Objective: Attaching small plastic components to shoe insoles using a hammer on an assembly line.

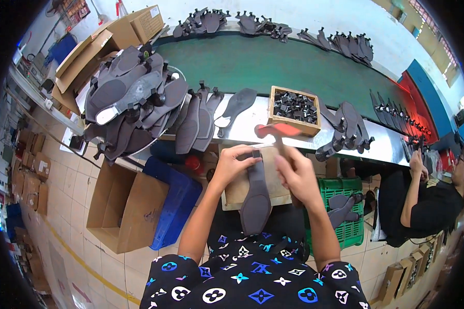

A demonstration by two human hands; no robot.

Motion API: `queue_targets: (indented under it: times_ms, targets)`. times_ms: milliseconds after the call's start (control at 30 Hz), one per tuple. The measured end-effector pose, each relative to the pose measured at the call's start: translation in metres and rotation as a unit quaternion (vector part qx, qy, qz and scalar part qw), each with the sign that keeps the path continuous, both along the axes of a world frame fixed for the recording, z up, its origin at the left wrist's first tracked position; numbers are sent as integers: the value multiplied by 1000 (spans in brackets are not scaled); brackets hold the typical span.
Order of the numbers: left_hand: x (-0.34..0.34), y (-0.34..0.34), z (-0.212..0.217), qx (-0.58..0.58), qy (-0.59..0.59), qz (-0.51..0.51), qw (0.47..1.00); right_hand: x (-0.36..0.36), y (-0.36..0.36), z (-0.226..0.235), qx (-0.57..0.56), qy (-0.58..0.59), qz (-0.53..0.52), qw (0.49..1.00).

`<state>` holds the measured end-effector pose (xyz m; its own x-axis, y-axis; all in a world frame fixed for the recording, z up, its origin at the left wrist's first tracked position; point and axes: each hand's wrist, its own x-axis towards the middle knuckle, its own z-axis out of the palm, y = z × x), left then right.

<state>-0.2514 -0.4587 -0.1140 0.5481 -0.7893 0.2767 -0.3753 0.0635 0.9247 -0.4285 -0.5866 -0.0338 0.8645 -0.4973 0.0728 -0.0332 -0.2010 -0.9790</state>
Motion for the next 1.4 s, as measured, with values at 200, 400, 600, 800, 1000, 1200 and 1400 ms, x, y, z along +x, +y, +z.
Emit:
queue_targets:
  times_ms: [200,400,600,800,1000,1200,1400]
  targets:
    - [3,-4,-3,-12,59,-40,997,-32,27,20,-133,28,-28,990]
    - [0,7,-4,67,-52,3,996,-49,38,57,-329,-92,-60,938]
    - [-8,9,2,125,-226,20,966,-28,33,-17,-289,69,-18,955]
    - [-5,19,1,131,-192,6,973,-61,46,45,-148,-215,-64,963]
    - [-12,20,-15,133,-273,20,952,-35,45,-7,-228,-8,-38,973]
    - [-49,40,32,-27,-63,-95,993,-26,20,2,-295,-80,-69,950]
    - [-91,87,79,69,317,-222,920,-8,8,-37,-568,105,102,810]
